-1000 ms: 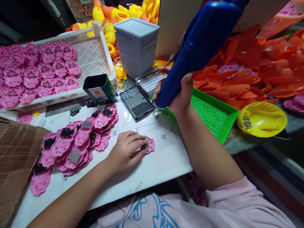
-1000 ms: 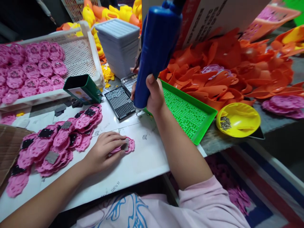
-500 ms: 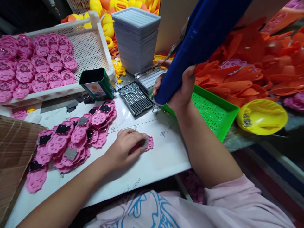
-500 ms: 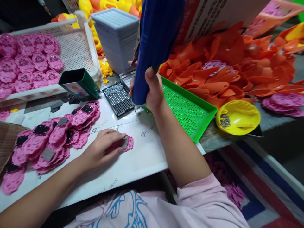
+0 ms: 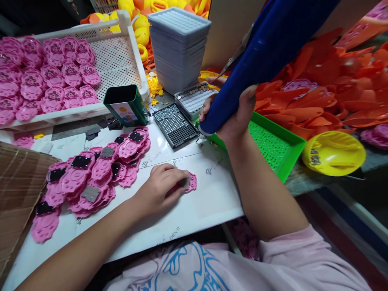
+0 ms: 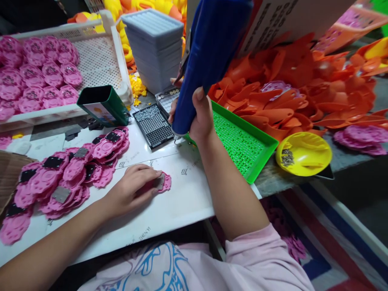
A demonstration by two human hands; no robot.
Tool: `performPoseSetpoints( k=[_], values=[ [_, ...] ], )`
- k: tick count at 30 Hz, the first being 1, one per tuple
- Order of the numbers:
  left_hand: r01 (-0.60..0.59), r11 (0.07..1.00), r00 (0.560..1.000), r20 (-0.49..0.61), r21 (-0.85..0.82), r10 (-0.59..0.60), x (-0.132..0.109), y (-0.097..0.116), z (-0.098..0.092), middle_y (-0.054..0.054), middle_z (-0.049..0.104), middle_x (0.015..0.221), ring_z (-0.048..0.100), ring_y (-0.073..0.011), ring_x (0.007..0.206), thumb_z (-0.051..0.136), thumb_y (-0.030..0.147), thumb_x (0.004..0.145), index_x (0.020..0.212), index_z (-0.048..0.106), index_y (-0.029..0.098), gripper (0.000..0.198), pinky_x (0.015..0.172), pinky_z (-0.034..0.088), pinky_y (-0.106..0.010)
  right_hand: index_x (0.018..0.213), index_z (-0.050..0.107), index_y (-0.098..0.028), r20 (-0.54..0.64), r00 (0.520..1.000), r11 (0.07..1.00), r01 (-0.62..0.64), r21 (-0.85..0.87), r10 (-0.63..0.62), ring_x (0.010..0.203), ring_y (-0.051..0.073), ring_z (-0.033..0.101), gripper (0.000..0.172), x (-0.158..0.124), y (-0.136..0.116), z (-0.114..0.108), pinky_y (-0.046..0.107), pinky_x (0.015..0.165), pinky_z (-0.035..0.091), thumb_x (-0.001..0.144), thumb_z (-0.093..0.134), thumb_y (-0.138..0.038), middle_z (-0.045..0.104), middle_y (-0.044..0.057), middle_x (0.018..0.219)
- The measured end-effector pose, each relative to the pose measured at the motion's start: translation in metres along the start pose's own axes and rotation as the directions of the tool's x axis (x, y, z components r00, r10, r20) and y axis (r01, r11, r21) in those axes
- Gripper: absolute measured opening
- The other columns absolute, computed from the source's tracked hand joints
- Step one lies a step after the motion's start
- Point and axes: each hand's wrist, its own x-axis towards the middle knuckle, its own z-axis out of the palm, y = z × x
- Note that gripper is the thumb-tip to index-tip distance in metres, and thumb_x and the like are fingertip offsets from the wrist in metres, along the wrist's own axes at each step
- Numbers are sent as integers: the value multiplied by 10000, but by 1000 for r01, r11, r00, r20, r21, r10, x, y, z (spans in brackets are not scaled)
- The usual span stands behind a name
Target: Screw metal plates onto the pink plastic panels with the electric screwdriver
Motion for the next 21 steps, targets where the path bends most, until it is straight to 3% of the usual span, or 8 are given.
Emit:
performPoseSetpoints(
  k=[5, 14, 21],
  values=[
    [14, 1000, 1000, -9, 10, -14, 2, 3, 0, -83, 732, 1090, 590, -237, 1038, 559, 211, 962, 1243, 550, 186, 282, 918, 451, -423, 715, 638, -307, 3, 1000, 1000, 1, 7, -1, 375, 126, 559, 664, 0, -1, 2, 300, 386, 452, 427, 576, -903, 582, -50, 458],
    [63, 997, 998, -26, -36, -64, 0, 2, 2, -64, 729, 1068, 582, -227, 1025, 574, 189, 940, 1214, 560, 199, 275, 926, 416, -405, 637, 606, -308, -8, 999, 998, 48, 47, -48, 388, 131, 571, 596, -2, -5, 1, 305, 396, 472, 462, 621, -877, 609, -40, 479],
    [149, 985, 988, 48, -87, -146, 0, 7, -2, -72, 724, 1026, 580, -230, 991, 537, 221, 948, 1189, 596, 190, 250, 908, 410, -400, 776, 665, -305, -16, 997, 994, 77, 81, -76, 403, 162, 588, 569, 0, -30, 25, 316, 377, 464, 553, 652, -829, 629, -30, 500]
  ],
)
